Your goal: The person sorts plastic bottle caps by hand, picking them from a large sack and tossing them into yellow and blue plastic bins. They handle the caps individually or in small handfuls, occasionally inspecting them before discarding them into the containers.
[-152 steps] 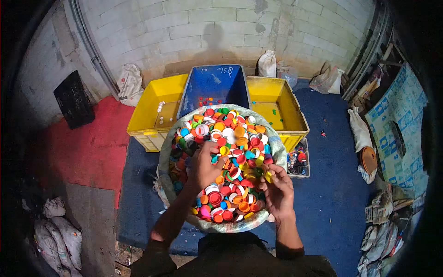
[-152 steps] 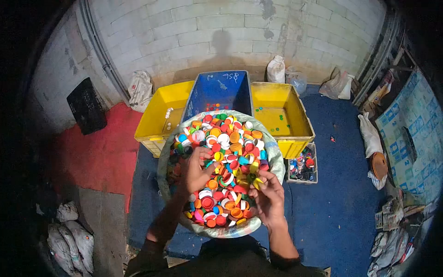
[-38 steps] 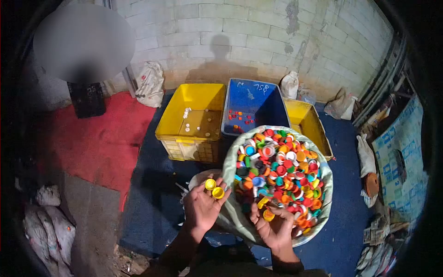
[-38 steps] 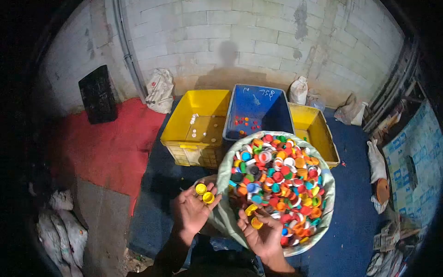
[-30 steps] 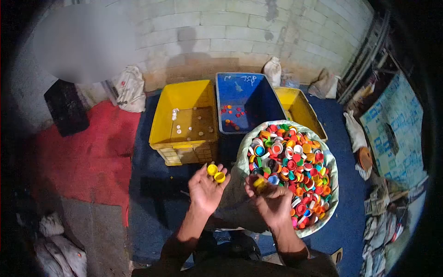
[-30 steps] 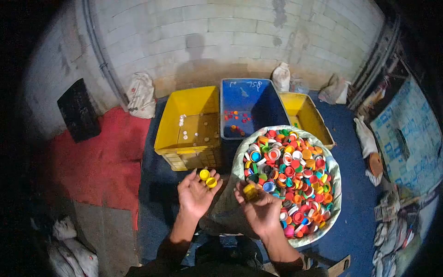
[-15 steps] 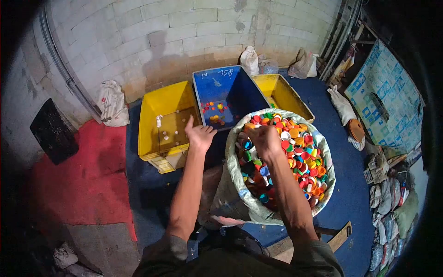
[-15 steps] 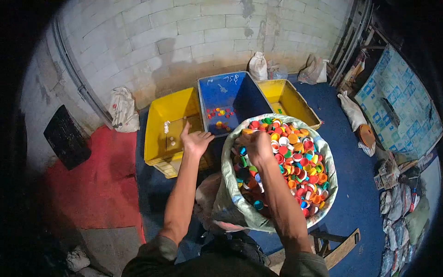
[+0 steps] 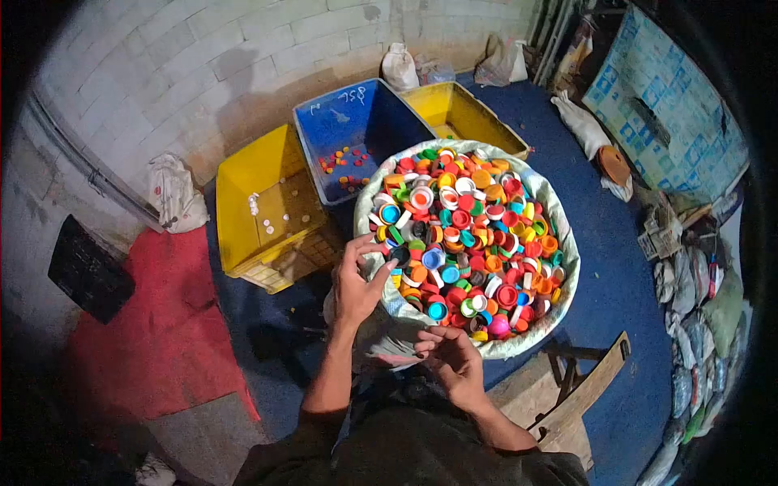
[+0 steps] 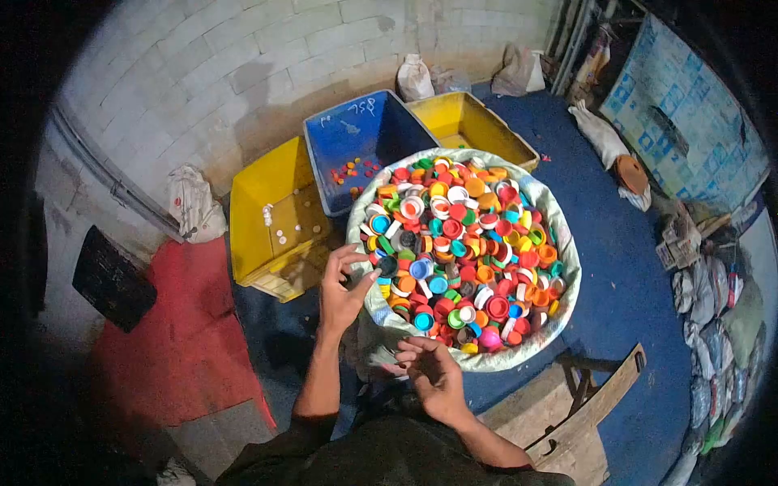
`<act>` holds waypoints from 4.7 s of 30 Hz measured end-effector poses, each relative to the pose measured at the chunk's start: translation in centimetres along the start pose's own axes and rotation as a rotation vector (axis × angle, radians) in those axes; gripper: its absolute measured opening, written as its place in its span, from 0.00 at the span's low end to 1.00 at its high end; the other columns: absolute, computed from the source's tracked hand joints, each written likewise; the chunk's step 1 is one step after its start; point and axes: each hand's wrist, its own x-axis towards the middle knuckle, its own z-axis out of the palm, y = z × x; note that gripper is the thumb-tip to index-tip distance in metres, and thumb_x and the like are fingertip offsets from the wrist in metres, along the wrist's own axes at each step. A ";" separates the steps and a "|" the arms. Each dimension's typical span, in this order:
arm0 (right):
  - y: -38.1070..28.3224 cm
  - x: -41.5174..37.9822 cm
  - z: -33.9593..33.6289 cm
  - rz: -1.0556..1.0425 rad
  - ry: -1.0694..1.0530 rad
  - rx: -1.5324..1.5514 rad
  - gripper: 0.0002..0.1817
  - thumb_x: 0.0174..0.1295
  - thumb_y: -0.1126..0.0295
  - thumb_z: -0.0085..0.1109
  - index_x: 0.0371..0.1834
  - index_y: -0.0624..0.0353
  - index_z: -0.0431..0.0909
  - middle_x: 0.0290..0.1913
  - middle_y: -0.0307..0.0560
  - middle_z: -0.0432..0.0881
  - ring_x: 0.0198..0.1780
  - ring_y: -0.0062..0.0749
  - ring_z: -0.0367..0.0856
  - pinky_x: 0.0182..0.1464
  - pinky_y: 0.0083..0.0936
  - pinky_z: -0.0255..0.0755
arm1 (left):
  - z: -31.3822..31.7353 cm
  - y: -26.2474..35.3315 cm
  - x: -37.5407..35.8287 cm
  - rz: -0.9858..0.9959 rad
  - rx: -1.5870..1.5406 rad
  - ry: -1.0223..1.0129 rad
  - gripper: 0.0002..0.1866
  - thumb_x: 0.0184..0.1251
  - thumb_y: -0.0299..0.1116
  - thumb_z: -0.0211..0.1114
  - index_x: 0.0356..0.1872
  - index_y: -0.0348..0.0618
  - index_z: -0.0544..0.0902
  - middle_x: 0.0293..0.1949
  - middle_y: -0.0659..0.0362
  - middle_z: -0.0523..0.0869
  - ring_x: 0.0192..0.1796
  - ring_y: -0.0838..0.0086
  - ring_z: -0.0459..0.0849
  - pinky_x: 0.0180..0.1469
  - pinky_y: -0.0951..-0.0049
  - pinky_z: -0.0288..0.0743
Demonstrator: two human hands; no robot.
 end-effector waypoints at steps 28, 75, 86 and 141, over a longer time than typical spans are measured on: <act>-2.4 -1.4 -4.2 -0.157 0.244 -0.169 0.21 0.63 0.88 0.46 0.60 0.68 0.66 0.51 0.49 0.78 0.49 0.26 0.77 0.56 0.24 0.71 | 3.0 2.9 -0.9 0.239 0.335 -0.329 0.36 0.51 0.30 0.75 0.64 0.41 0.71 0.42 0.63 0.88 0.50 0.61 0.78 0.59 0.60 0.67; -5.5 5.2 -3.4 -0.397 -0.355 -1.752 0.30 0.56 0.73 0.53 0.66 0.64 0.68 0.58 0.44 0.78 0.56 0.41 0.71 0.55 0.37 0.64 | 3.1 2.3 -1.7 -0.689 -1.508 -0.202 0.13 0.66 0.29 0.59 0.49 0.37 0.76 0.45 0.53 0.80 0.48 0.64 0.80 0.58 0.59 0.75; -5.7 4.9 -3.9 -0.338 -0.267 -1.527 0.33 0.50 0.77 0.60 0.65 0.62 0.68 0.56 0.49 0.78 0.56 0.42 0.74 0.56 0.36 0.67 | 5.7 2.6 0.3 -0.551 -0.972 -0.188 0.09 0.65 0.29 0.66 0.44 0.44 0.79 0.36 0.63 0.80 0.33 0.78 0.76 0.39 0.77 0.71; -12.8 11.4 -20.1 -0.358 0.429 -1.340 0.17 0.53 0.71 0.67 0.47 0.62 0.81 0.43 0.61 0.78 0.47 0.56 0.74 0.51 0.45 0.69 | 11.3 5.8 1.8 -0.364 -0.679 -0.127 0.14 0.58 0.21 0.70 0.45 0.42 0.80 0.37 0.61 0.83 0.37 0.80 0.82 0.26 0.83 0.69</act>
